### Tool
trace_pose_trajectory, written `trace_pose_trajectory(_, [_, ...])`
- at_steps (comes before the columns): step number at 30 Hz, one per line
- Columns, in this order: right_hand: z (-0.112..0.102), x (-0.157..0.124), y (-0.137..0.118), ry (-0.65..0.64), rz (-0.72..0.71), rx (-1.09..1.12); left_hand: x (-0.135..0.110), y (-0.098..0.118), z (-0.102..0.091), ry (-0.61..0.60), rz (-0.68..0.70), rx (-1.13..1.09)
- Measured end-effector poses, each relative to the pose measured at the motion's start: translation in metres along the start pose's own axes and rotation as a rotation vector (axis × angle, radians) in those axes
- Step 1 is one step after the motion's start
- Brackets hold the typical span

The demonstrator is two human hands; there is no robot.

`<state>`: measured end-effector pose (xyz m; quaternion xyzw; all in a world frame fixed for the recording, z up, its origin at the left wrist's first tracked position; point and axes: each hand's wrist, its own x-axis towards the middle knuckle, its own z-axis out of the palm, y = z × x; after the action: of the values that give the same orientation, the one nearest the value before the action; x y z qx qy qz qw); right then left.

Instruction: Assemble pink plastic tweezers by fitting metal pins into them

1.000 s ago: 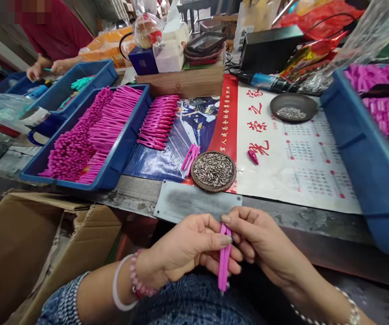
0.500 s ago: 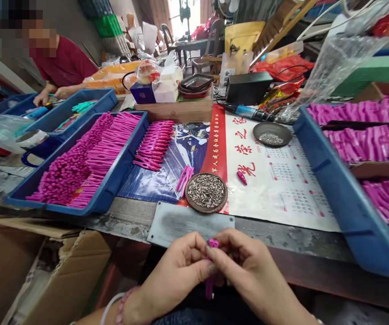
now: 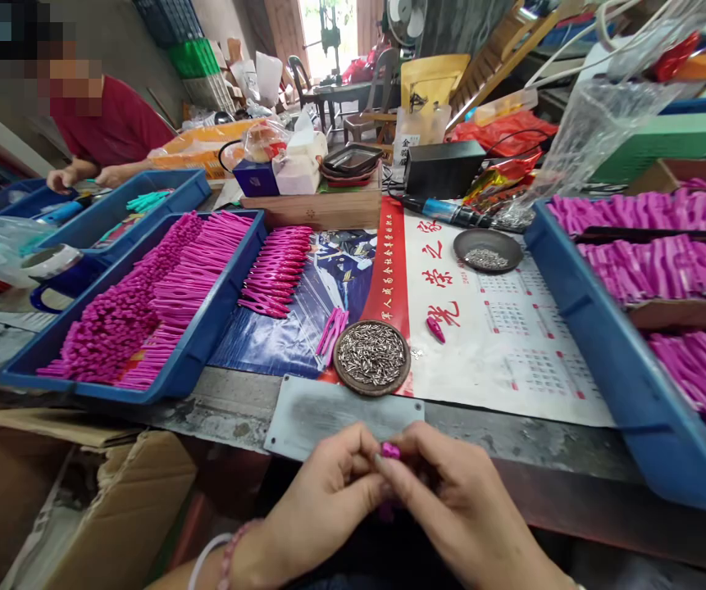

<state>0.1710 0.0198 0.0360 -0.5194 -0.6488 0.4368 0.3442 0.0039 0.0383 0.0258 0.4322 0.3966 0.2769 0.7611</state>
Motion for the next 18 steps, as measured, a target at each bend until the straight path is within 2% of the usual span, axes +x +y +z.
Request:
trace_pose_trajectory(3, [-0.011,0.013,-0.003,0.077,-0.159,-0.123,0.013,0.012,-0.003,-0.009,0.139,0.143])
trace_pose_trajectory(6, [-0.019,0.022,-0.003,0.118,-0.24,-0.187,0.027,0.018,-0.005,-0.024,0.232,0.199])
trace_pose_trajectory(11, [-0.025,0.022,0.005,0.106,-0.217,-0.244,0.039,0.01,-0.005,-0.066,0.23,0.194])
trace_pose_trajectory(18, [-0.025,0.018,0.013,0.106,-0.21,-0.241,0.041,0.008,-0.004,-0.064,0.226,0.237])
